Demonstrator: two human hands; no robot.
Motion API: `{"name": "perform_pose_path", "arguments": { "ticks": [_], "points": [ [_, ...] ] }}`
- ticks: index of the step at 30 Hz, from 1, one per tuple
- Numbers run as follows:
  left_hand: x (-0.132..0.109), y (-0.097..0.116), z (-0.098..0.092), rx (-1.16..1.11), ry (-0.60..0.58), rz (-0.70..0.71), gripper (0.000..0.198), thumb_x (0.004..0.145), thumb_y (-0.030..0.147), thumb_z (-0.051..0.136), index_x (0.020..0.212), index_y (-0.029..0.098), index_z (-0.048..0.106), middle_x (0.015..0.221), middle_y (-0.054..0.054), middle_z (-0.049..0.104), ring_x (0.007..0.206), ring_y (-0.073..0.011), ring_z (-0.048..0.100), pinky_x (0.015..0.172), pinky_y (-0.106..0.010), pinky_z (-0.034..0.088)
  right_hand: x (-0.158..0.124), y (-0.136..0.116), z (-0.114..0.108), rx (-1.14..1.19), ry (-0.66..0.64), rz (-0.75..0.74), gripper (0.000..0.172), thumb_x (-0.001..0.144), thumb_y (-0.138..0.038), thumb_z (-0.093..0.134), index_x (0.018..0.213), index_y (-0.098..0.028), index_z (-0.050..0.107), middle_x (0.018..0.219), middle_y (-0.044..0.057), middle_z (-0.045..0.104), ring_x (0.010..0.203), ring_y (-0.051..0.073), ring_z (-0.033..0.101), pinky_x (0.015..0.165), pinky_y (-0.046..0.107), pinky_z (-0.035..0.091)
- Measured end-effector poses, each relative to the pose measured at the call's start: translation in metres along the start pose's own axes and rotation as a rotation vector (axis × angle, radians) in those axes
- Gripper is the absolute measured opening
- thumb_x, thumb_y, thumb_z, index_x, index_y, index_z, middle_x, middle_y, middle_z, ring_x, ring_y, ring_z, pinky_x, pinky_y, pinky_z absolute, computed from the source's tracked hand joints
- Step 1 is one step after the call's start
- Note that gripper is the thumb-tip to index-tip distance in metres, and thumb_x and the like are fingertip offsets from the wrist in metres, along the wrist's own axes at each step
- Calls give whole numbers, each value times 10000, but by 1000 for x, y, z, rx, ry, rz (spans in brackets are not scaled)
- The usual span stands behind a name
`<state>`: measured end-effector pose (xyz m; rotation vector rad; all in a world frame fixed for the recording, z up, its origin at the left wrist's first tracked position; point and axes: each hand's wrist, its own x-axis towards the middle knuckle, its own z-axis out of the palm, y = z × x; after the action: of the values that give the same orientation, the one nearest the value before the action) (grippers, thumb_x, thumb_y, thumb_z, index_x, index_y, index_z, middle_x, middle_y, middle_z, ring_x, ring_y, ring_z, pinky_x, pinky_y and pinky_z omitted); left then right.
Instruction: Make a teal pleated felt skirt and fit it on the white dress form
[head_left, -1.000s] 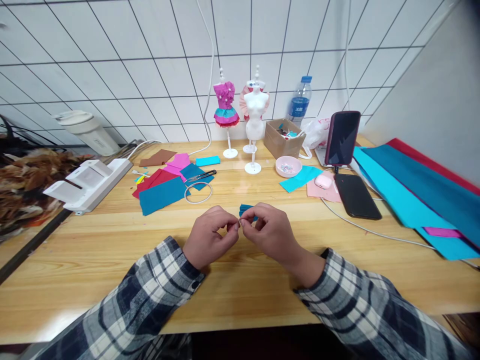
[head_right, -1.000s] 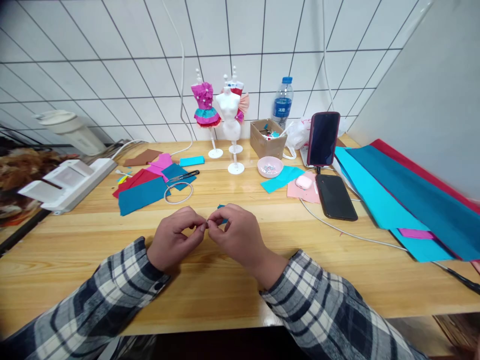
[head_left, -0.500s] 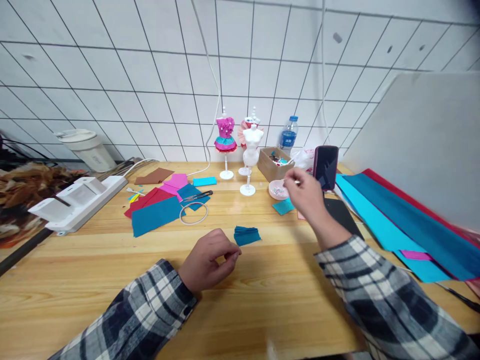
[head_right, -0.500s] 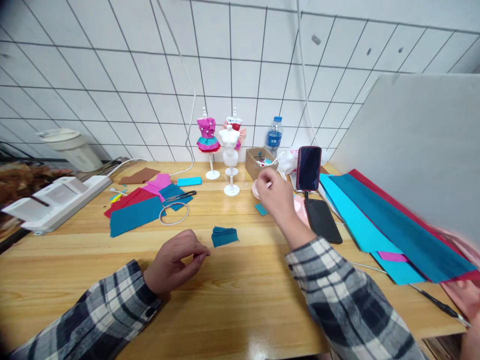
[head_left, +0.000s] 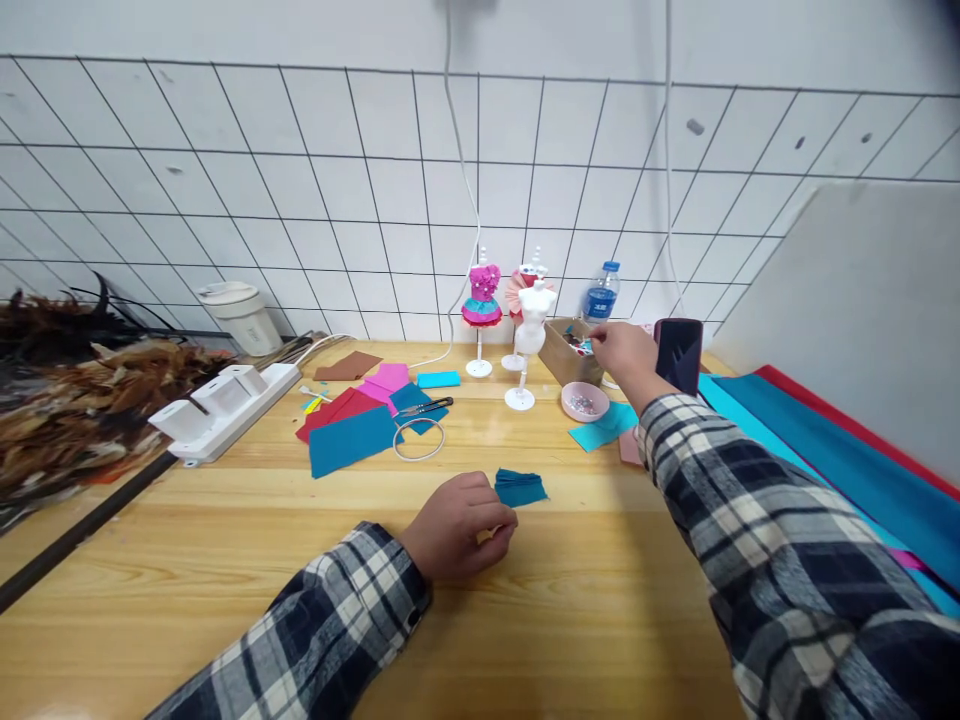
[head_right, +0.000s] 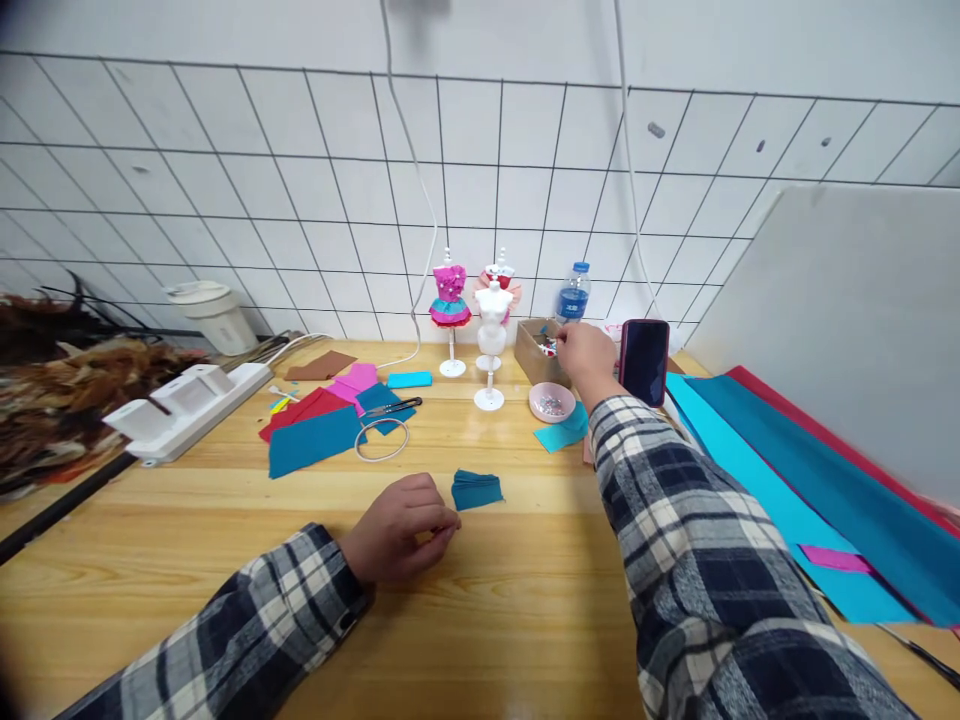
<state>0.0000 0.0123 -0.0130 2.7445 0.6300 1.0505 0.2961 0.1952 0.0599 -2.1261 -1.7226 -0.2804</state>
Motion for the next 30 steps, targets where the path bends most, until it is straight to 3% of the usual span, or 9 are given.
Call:
{"name": "perform_pose_path", "arguments": {
  "ticks": [5,8,11,13,16,19,25,30],
  "points": [
    [1,0,3,-1,-23,21,133,849,145,532,800,210,637,629,-11,648,592,-142,547,597,-294,424,2,8,-1,-24,-43,-35,329,906,-254,523,1133,-279,760,1130,127,738,1010,280,676,786,362,469],
    [2,1,1,-16,-1,39,130,851,138,532,822,211,635,643,-12,656,594,-141,559,596,-296,432,-7,8,-10,120,116,-41,314,881,-310,577,1135,-242,749,1064,100,753,1003,277,664,787,356,471],
    [1,3,-3,-31,59,39,131,853,130,536,865,213,637,669,-12,679,601,-138,574,607,-298,440,-47,-8,-23,438,280,-102,296,874,-314,590,1101,-208,748,957,75,758,910,235,663,771,334,474],
    [1,4,-5,-30,96,15,137,854,129,537,881,218,637,672,-10,685,604,-136,574,622,-300,445,-95,-25,-29,709,169,-205,254,881,-350,590,979,-204,774,892,63,755,762,195,646,692,313,476],
    [1,6,-7,-18,146,-27,142,848,129,540,886,220,642,683,-10,690,622,-139,571,640,-303,451,-173,-47,-31,1037,-60,-307,241,890,-376,599,903,-216,778,834,61,736,717,178,625,616,294,473],
    [2,8,-7,-11,178,-66,152,841,117,534,880,218,641,696,-6,693,630,-138,563,646,-303,448,-221,-58,-27,1229,-283,-315,196,857,-369,659,900,-225,785,794,54,705,703,162,614,585,275,479],
    [2,10,-6,-30,199,-89,140,848,112,531,864,214,625,691,3,687,638,-131,558,655,-298,449,-227,-57,-17,1425,-620,-73,237,765,-421,755,861,-207,783,777,40,701,541,103,529,409,210,420],
    [2,9,-7,-28,158,-124,142,874,141,513,857,211,636,702,-1,701,634,-130,576,681,-315,460,-228,-60,-17,1472,-695,-24,286,722,-451,774,826,-187,738,681,3,645,530,100,512,391,200,441]
  ]
}}
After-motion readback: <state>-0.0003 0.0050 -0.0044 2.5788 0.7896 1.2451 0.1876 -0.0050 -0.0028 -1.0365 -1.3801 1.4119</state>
